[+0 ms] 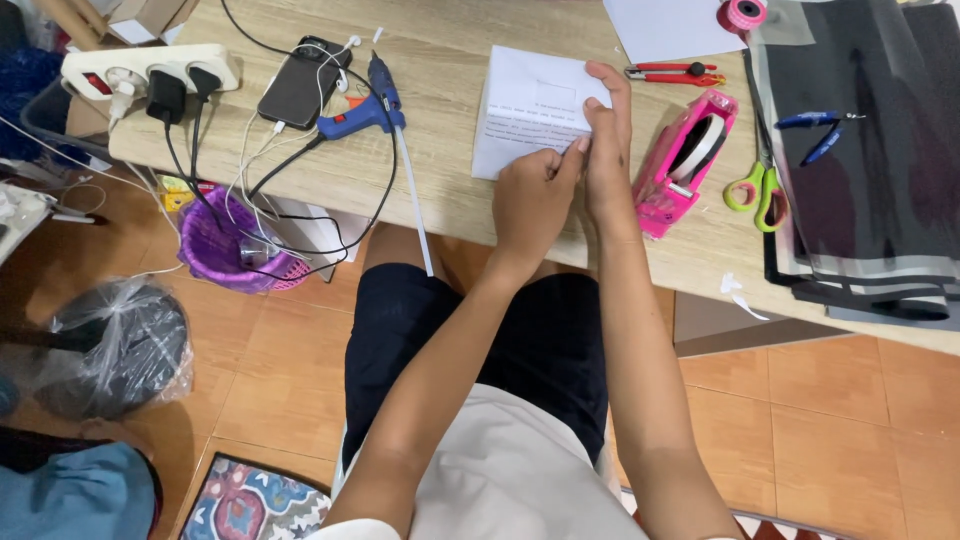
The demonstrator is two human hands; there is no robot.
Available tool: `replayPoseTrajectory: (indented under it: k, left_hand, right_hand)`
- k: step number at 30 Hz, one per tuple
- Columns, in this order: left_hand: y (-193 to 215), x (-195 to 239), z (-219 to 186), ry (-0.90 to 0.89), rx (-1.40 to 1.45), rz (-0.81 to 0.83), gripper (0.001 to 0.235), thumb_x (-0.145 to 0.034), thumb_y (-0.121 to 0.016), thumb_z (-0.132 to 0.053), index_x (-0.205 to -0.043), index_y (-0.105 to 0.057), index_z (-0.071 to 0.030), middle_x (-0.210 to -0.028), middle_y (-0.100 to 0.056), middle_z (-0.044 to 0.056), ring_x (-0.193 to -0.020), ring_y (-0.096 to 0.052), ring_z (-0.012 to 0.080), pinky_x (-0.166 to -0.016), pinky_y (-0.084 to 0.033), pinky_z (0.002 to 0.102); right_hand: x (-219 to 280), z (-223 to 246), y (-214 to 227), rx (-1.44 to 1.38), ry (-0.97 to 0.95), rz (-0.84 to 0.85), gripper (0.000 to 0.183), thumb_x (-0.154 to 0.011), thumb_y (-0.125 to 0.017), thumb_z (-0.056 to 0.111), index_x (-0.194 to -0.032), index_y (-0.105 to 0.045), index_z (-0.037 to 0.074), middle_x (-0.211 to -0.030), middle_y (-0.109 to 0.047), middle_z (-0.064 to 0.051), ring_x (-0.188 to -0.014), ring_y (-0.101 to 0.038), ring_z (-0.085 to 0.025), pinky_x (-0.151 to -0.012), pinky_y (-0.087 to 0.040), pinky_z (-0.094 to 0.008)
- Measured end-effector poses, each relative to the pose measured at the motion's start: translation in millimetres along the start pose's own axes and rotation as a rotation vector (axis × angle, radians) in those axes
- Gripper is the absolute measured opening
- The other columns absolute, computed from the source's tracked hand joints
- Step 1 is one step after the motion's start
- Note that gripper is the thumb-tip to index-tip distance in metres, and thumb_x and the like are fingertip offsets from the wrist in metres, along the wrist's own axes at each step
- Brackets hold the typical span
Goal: The person folds a white paper sheet into a small box shape and secures the edges with clear adhesive tape. They repeatedly apply tape to different sides, press the edges, and adjust the box to maintain its form.
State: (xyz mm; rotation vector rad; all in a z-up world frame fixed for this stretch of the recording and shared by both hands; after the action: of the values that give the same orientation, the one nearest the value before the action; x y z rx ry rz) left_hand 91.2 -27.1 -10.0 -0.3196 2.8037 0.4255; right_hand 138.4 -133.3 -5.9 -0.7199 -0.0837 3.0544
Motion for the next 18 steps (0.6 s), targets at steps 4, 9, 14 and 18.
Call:
replayPoseTrajectory:
  k: [4,9,14,18]
  left_hand:
    - [3.4,1.8,-1.8,0.057,0.06,0.048,0.057,-0.1,-0.056,-0.037,-0.052,-0.036,-0.014,-0.046,-0.039,-0.005,-0.049,-0.034,0.0107,-0.05,-0.028,0.034]
    - [1.5,-0.4,18.0,-0.11,-0.194,-0.013,0.047,-0.098,-0.06,-0.036,-0.056,-0.052,-0.013,-0.048,-0.056,0.0,-0.047,-0.051,0.023,-0.045,-0.035,0.041]
    - [2.9,8.5,29.8,0.049,-0.293,0.203,0.038,-0.099,-0.054,-0.043,-0.079,-0.068,-0.014,-0.077,-0.073,0.009,-0.08,-0.069,0.0365,-0.066,-0.051,0.051]
    - [-16.4,26.0,13.6,0.133,-0.156,0.454,0.045,-0.096,-0.053,-0.054,-0.116,-0.071,-0.018,-0.094,-0.075,0.007,-0.098,-0.074,0.0344,-0.08,-0.058,0.049]
  right_hand:
    - [0.5,4.8,-1.2,0.026,0.012,0.019,0.033,-0.102,-0.04,0.022,-0.133,-0.049,0.019,-0.123,-0.05,-0.004,-0.103,-0.05,-0.014,-0.081,-0.043,-0.027]
    - [-2.2,-1.6,2.7,0.093,0.063,0.025,0.034,-0.106,-0.041,0.03,-0.136,-0.049,0.018,-0.135,-0.05,-0.006,-0.118,-0.051,-0.018,-0.097,-0.043,-0.029]
    - [14.9,58.0,1.9,0.412,0.072,0.027,0.066,-0.111,-0.032,0.049,-0.162,-0.025,0.009,-0.168,-0.024,-0.024,-0.155,-0.021,-0.041,-0.126,-0.019,-0.056]
    - [54.2,89.8,49.4,0.541,0.436,-0.215,0.037,-0.115,-0.039,0.022,-0.14,-0.057,0.002,-0.13,-0.057,-0.018,-0.111,-0.06,-0.031,-0.096,-0.055,-0.045]
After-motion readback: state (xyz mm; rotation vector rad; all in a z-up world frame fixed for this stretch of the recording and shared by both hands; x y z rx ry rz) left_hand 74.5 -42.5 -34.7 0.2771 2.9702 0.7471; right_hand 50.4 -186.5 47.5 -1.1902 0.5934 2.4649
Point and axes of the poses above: each hand's wrist, its own x-axis away from the middle knuckle, its own y-axis out of the back of the hand, z = x × y, the point moved 5 cm from there along -x, towards the middle knuckle
